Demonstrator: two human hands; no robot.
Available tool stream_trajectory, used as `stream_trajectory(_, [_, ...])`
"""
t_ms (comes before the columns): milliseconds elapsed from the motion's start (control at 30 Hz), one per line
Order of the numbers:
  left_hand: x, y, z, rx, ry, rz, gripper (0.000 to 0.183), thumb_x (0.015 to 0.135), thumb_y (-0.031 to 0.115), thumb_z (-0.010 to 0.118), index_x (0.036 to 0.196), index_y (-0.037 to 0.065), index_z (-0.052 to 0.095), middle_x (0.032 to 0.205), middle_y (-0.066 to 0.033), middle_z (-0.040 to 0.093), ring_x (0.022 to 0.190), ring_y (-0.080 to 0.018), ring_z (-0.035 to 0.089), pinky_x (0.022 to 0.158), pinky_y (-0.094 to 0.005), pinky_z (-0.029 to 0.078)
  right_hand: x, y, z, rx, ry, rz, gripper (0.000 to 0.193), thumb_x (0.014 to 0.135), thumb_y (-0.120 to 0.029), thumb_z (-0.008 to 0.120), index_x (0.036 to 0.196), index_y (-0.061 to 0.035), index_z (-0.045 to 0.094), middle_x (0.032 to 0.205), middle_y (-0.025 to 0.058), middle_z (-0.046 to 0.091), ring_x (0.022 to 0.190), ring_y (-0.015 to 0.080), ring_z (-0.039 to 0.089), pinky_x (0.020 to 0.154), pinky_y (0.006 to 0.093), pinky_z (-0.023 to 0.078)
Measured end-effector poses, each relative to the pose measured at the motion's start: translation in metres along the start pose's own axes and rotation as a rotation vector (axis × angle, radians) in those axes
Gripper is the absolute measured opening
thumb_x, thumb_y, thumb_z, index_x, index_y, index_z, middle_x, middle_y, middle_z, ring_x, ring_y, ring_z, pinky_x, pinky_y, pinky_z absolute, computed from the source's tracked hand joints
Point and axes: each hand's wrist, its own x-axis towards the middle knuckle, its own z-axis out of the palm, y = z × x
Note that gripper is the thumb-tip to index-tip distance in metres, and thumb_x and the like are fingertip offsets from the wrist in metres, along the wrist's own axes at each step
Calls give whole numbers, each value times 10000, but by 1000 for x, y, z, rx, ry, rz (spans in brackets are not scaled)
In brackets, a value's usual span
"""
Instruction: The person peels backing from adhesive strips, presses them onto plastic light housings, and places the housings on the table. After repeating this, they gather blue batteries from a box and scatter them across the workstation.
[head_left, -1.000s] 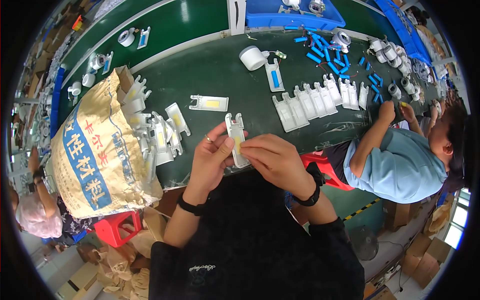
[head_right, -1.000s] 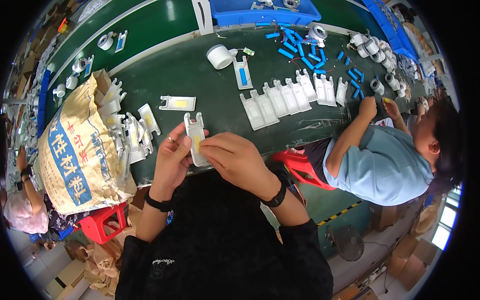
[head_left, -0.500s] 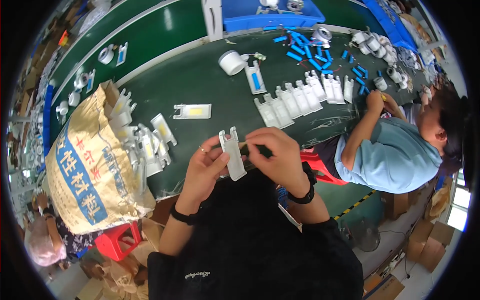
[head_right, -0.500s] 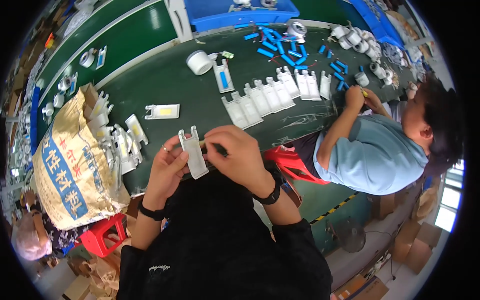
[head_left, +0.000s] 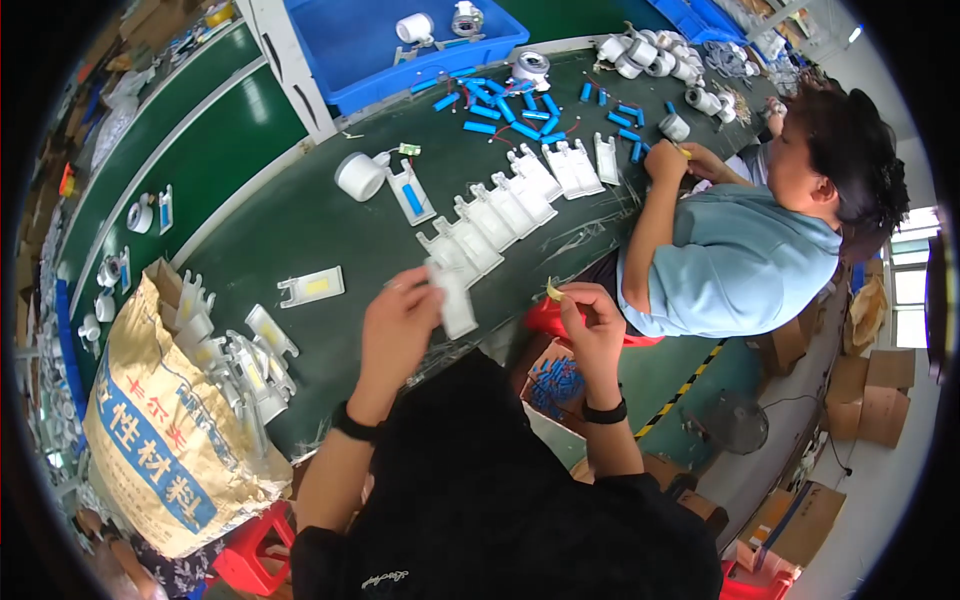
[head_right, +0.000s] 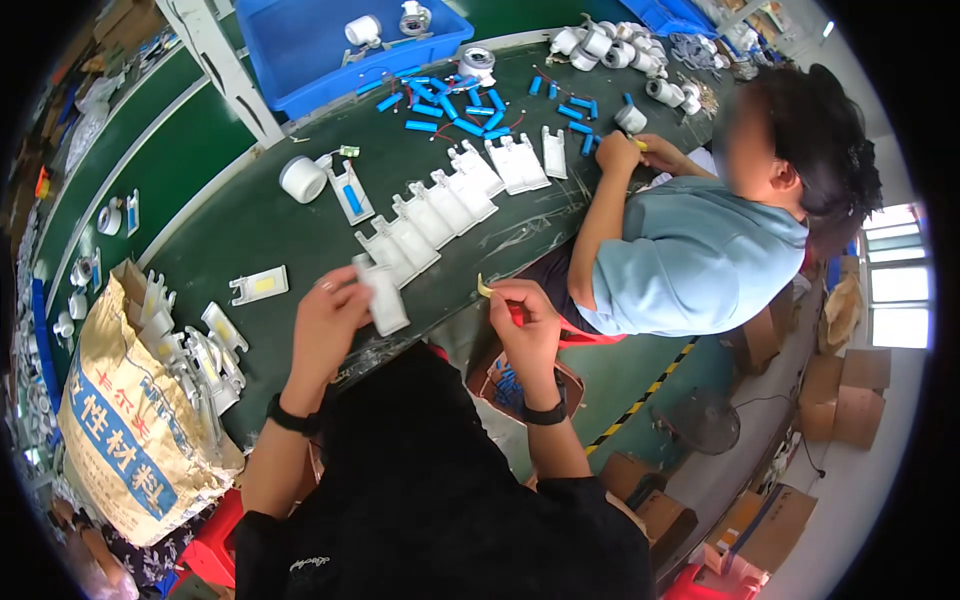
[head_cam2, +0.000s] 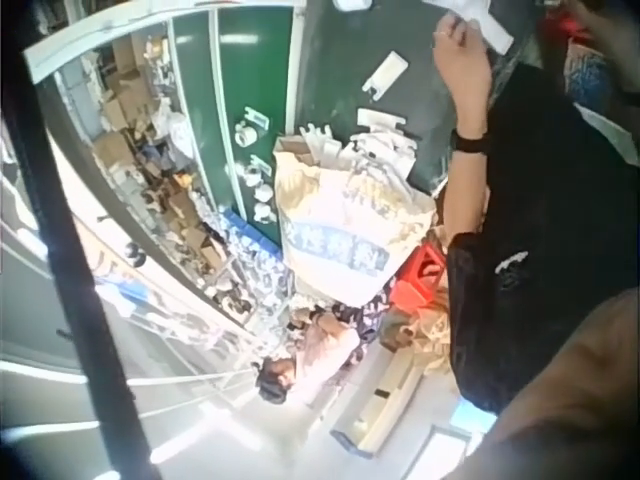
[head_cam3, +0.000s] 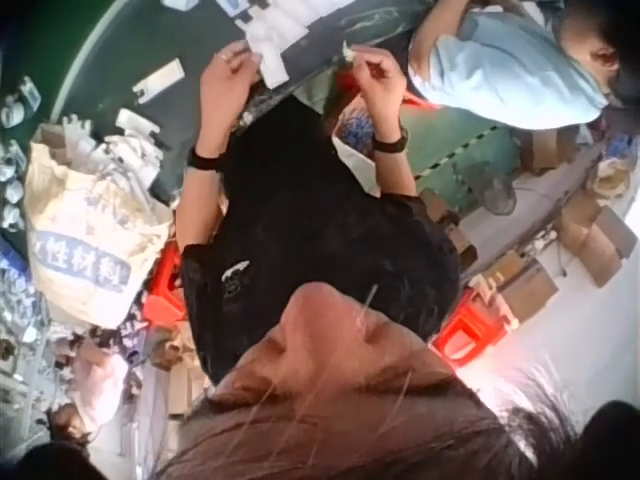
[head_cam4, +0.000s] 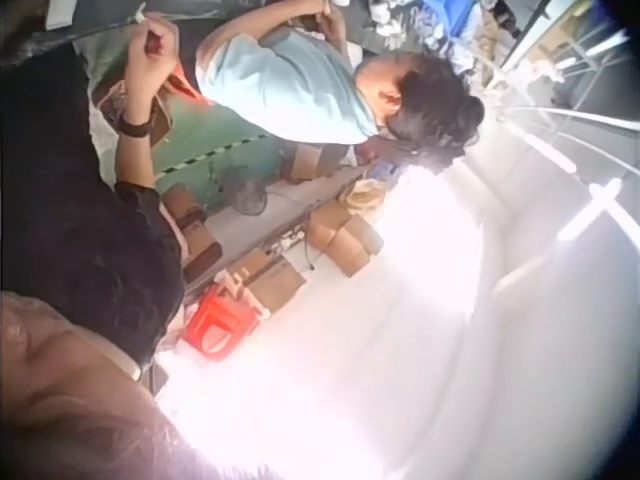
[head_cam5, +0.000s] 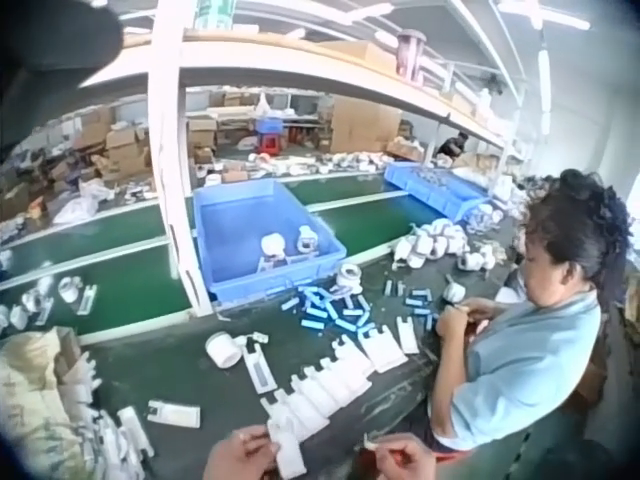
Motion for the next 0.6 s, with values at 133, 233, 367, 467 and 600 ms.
stream_trajectory(133, [71, 5, 98, 388, -187, 372, 305, 905, 138, 716, 1175, 2, 676, 943, -166, 762, 819, -207, 739, 730, -313, 564, -8, 1, -15, 112, 103, -106, 62, 939, 68, 644, 991, 43, 667, 1100, 98, 677, 916, 106, 641, 802, 233, 523])
stream_trajectory(233, [124, -19, 153, 379, -148, 342, 340, 859, 182, 759, 1120, -27, 695, 945, -190, 755, 849, -281, 746, 771, -363, 571, -28, -19, -18, 36, 110, -87, 68, 952, 49, 642, 1009, 14, 659, 1137, 97, 683, 957, 109, 630, 840, 235, 501])
stream_trajectory(367, [126, -14, 152, 579, -55, 395, 353, 862, 211, 770, 1135, -1, 697, 949, -184, 751, 841, -319, 738, 766, -390, 574, -45, -16, -21, 19, 69, -125, 62, 960, 43, 633, 1003, 4, 656, 1188, 120, 657, 973, 140, 639, 862, 257, 517])
stream_trajectory(467, [78, 24, 112, 729, -156, 529, 333, 860, 191, 770, 1151, 45, 700, 983, -164, 746, 906, -346, 720, 813, -421, 567, -49, -5, -15, 213, 33, -134, 71, 975, 49, 587, 946, -13, 605, 1271, 163, 627, 1060, 232, 673, 953, 360, 556])
stream_trajectory(600, [32, 55, -42, 964, -52, 779, 392, 797, 94, 779, 1179, 81, 690, 1172, -141, 701, 1152, -349, 627, 990, -434, 501, -39, 6, 10, 787, -292, 205, 22, 955, -28, 557, 934, -24, 551, 1350, 214, 586, 1004, 294, 699, 860, 394, 580])
